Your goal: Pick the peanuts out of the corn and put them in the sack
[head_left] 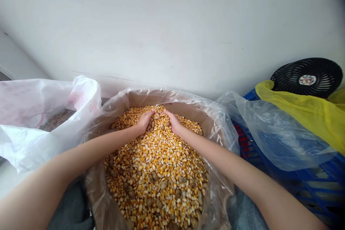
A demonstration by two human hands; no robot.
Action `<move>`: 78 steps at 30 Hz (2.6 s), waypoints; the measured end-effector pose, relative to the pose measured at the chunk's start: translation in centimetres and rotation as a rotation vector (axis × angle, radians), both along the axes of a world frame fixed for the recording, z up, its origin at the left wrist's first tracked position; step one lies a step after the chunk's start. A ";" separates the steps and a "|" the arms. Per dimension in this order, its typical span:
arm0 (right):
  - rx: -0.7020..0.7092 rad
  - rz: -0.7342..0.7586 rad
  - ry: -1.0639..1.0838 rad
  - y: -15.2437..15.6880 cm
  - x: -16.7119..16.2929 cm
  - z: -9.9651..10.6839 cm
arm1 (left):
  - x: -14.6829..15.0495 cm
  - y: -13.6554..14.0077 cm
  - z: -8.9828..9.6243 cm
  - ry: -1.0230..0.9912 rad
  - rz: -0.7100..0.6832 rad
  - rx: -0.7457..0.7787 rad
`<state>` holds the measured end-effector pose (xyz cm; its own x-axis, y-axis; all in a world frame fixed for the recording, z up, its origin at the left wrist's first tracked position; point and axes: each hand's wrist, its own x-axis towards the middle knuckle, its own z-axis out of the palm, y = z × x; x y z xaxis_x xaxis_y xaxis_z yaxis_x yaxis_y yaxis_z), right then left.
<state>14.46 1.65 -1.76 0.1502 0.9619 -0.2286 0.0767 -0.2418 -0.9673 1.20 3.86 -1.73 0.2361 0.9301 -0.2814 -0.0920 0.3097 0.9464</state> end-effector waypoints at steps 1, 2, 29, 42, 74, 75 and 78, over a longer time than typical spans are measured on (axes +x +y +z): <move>0.005 0.020 0.045 -0.8 0.2 0.5 | -0.4 -0.7 0.4 -0.009 -0.016 -0.019; 0.018 0.049 0.079 -1.6 0.3 1.0 | -0.8 -1.5 0.7 -0.011 -0.034 -0.042; 0.076 0.329 -0.241 -6.3 2.8 4.7 | -5.1 -0.6 3.4 0.696 -0.321 0.412; 0.206 0.575 -1.000 4.0 0.5 0.4 | -2.0 6.8 -0.1 1.198 -0.748 0.820; -0.056 0.073 -0.009 -4.8 0.8 2.7 | -1.5 5.0 1.2 1.354 -0.559 0.773; -0.037 0.077 -0.048 -4.7 1.0 2.8 | -1.4 4.8 1.2 1.368 -0.558 0.778; 0.060 0.113 -0.183 -4.6 1.8 3.4 | -2.1 4.0 1.7 1.385 -0.548 0.779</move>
<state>16.31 -2.96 1.68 0.0749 0.9859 -0.1496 0.2753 -0.1646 -0.9471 -0.88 7.89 -0.07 0.5431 0.8355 -0.0839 0.8359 -0.5284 0.1489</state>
